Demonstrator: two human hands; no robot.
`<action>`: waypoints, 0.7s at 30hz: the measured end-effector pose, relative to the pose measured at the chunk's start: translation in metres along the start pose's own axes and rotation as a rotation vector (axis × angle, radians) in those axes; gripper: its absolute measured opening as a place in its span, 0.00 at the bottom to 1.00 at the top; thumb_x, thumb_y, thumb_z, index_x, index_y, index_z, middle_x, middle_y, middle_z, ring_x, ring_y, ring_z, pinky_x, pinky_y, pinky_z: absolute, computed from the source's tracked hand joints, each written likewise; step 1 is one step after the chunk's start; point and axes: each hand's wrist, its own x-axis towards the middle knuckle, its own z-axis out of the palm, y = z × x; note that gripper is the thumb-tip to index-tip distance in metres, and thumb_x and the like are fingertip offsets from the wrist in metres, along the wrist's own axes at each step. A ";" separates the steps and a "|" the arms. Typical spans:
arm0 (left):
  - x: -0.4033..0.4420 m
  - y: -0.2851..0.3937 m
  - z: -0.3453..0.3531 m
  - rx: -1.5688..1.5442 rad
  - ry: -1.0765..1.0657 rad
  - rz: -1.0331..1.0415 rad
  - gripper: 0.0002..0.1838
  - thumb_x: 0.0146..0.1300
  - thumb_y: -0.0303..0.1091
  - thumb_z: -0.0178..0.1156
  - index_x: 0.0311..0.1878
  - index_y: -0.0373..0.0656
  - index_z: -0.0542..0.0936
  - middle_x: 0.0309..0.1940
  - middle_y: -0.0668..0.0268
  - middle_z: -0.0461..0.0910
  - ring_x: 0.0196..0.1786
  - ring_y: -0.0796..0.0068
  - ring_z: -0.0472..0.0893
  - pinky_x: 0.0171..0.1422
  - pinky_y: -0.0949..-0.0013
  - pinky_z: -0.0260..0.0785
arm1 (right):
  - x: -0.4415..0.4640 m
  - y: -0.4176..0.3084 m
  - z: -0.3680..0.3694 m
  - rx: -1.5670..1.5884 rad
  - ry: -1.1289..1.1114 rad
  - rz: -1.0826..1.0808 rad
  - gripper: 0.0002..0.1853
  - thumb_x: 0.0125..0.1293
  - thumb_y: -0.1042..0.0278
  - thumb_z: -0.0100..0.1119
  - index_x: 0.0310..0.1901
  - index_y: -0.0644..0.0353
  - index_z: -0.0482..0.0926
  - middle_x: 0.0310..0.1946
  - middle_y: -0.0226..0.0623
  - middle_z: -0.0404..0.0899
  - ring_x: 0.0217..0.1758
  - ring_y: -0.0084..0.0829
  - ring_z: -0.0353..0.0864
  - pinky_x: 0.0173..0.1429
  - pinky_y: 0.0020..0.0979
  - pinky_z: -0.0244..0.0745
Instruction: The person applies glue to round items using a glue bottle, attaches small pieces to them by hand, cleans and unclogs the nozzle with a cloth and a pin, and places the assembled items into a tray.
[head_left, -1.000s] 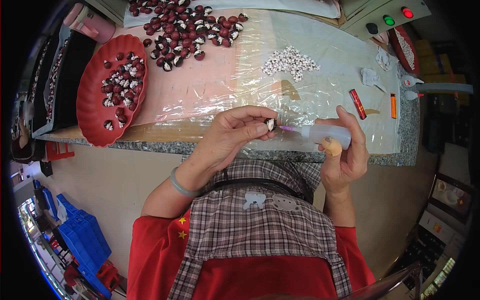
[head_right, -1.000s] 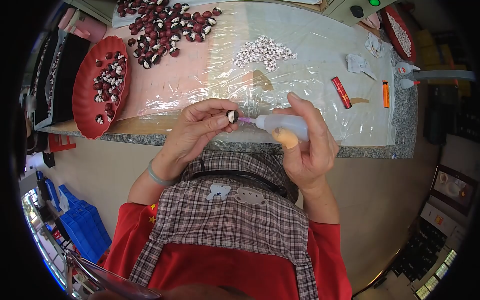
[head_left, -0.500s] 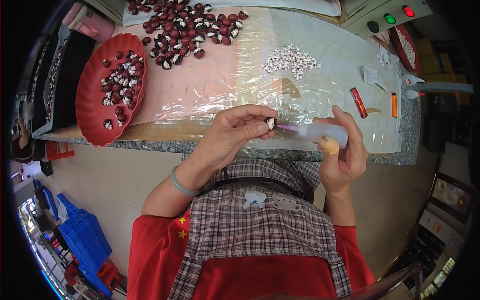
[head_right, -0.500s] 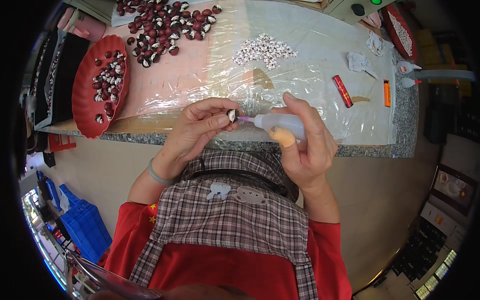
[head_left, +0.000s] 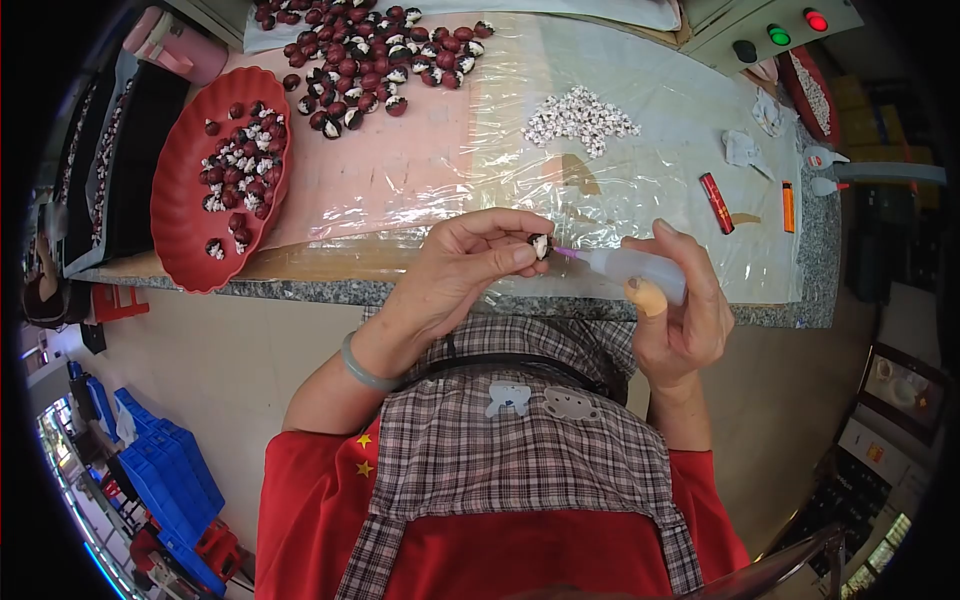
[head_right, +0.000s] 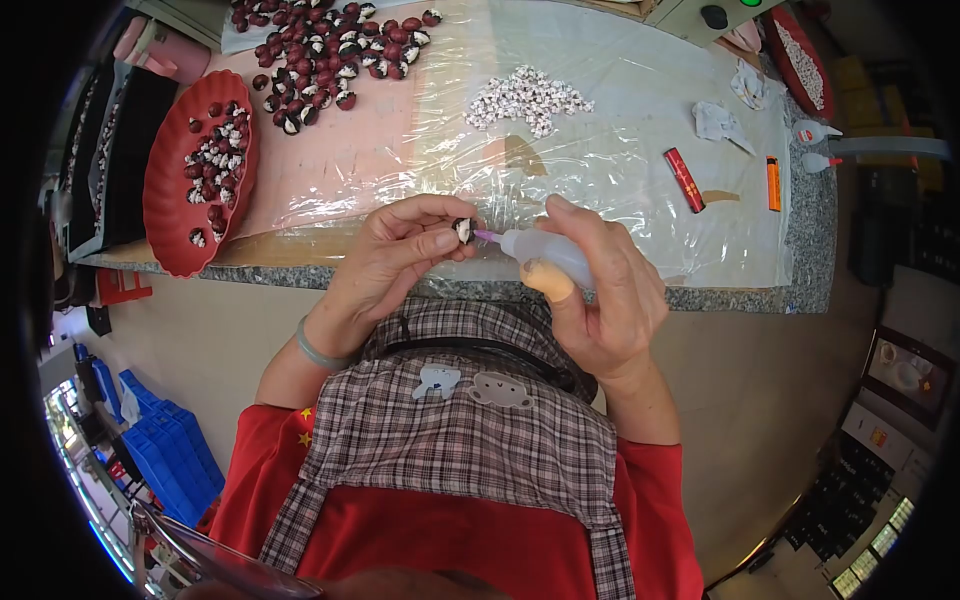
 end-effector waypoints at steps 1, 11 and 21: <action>0.000 0.000 0.000 0.002 -0.004 0.001 0.14 0.62 0.22 0.59 0.51 0.35 0.78 0.42 0.61 0.81 0.42 0.73 0.80 0.53 0.71 0.75 | 0.000 0.000 0.000 0.004 -0.004 -0.003 0.19 0.61 0.68 0.62 0.51 0.70 0.74 0.32 0.45 0.82 0.30 0.35 0.83 0.32 0.28 0.77; 0.000 0.001 0.001 -0.002 0.019 -0.010 0.14 0.62 0.23 0.60 0.51 0.35 0.78 0.43 0.62 0.81 0.43 0.75 0.80 0.52 0.73 0.74 | 0.001 0.002 -0.003 0.021 -0.016 -0.003 0.19 0.60 0.70 0.62 0.51 0.69 0.74 0.32 0.45 0.82 0.30 0.34 0.83 0.31 0.28 0.77; -0.001 0.006 -0.001 0.000 0.013 -0.009 0.14 0.63 0.26 0.59 0.51 0.35 0.78 0.43 0.60 0.80 0.41 0.77 0.79 0.49 0.76 0.73 | -0.010 0.018 -0.008 0.580 0.135 0.581 0.19 0.63 0.67 0.62 0.51 0.66 0.71 0.37 0.45 0.81 0.31 0.29 0.80 0.33 0.24 0.75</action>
